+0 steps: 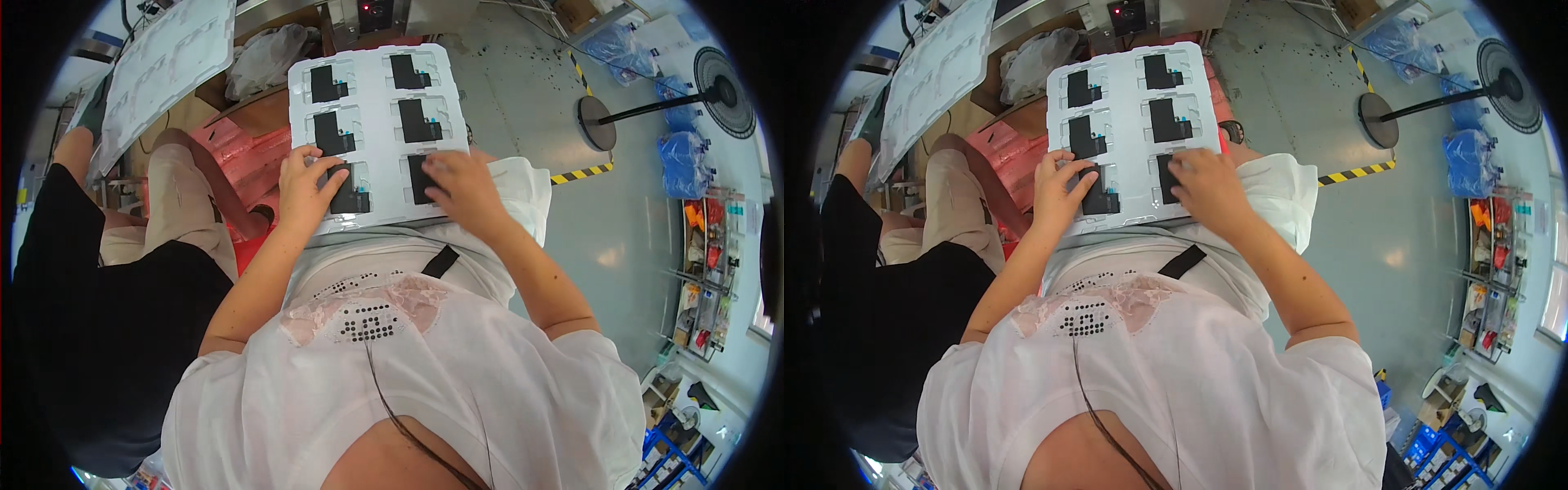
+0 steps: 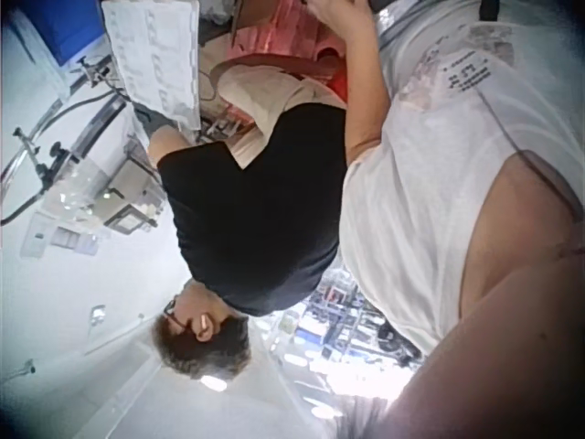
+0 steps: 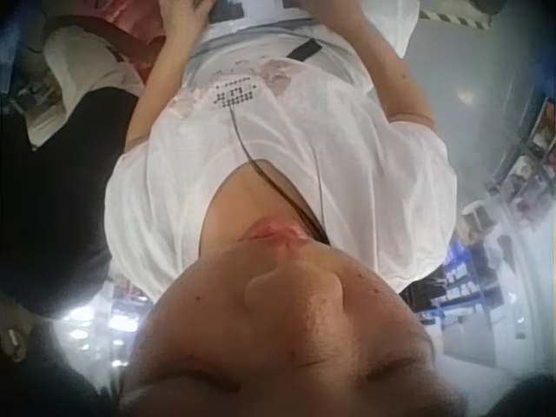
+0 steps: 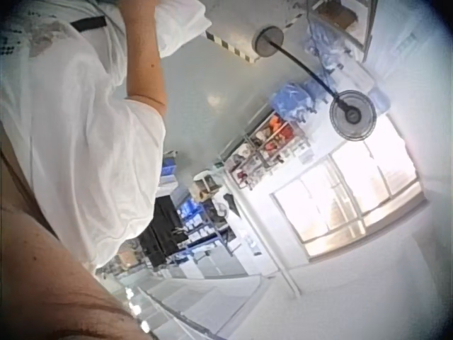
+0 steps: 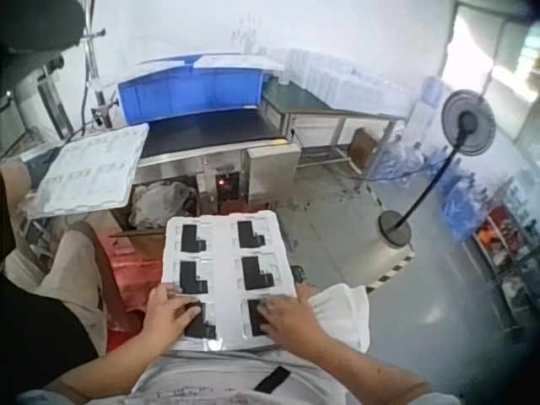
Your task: The person places small black electronic components into a white foam tray with custom cutouts. They repeatedly pick up components from a nearby surface and insert them into the tray slots, then stack the filled trays on top of each other.
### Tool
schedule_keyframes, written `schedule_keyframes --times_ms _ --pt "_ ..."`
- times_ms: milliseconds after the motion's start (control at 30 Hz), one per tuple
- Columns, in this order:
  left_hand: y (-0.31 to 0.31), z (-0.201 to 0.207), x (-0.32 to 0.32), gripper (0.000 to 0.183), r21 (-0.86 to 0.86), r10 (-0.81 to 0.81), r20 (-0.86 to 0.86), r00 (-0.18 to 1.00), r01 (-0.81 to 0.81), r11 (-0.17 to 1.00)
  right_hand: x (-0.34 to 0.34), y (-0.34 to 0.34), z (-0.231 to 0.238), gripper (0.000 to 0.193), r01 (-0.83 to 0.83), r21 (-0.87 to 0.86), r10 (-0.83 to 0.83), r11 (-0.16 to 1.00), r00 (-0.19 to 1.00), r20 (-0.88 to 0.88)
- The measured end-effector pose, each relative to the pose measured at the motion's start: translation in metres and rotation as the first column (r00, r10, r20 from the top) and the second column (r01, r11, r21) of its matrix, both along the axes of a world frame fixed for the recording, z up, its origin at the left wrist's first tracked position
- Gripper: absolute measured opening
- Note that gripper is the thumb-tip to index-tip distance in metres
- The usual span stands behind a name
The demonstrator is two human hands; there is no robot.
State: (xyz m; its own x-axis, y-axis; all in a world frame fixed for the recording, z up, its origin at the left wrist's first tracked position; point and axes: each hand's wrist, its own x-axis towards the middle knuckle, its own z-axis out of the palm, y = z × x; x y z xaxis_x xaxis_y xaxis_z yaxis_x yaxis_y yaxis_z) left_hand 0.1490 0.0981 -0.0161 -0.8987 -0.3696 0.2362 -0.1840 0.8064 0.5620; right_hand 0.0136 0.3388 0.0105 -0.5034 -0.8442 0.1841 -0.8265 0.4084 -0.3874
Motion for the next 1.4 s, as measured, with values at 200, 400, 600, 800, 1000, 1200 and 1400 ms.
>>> schedule_keyframes --times_ms 200,400,600,800,1000,1200,1400 --pt "0.010 -0.003 0.010 0.044 -0.091 0.135 -0.042 0.990 -0.139 0.986 0.050 0.027 -0.021 0.029 0.108 -0.018 -0.110 0.994 0.965 -0.236" --pt "-0.047 0.026 -0.047 0.067 0.808 0.469 -0.205 0.859 -0.122 0.577 0.049 0.019 -0.008 0.032 0.187 -0.303 -0.204 0.934 0.979 -0.025" --pt "-0.144 0.098 -0.104 0.066 0.898 0.682 -0.339 0.647 0.438 0.031 0.053 0.004 -0.008 0.034 0.183 -0.369 -0.158 0.911 0.983 0.096" --pt "-0.129 0.059 -0.047 0.047 0.931 0.552 -0.320 0.770 0.362 0.034 0.031 0.025 -0.014 0.019 0.405 -0.490 -0.340 0.772 0.914 0.220" --pt "-0.093 0.011 -0.005 0.044 0.877 0.354 0.008 0.935 -0.176 0.446 0.007 0.029 0.004 0.018 0.695 -0.448 -0.441 0.563 0.711 0.548" --pt "-0.085 -0.051 -0.040 0.042 0.331 0.322 0.070 0.944 -0.327 0.885 -0.032 0.004 -0.047 0.032 0.661 -0.189 -0.499 0.726 0.695 0.517" --pt "-0.060 -0.023 -0.042 0.047 0.366 0.360 0.173 0.917 -0.399 0.841 -0.047 -0.015 -0.042 0.040 0.708 -0.101 -0.542 0.699 0.616 0.571"
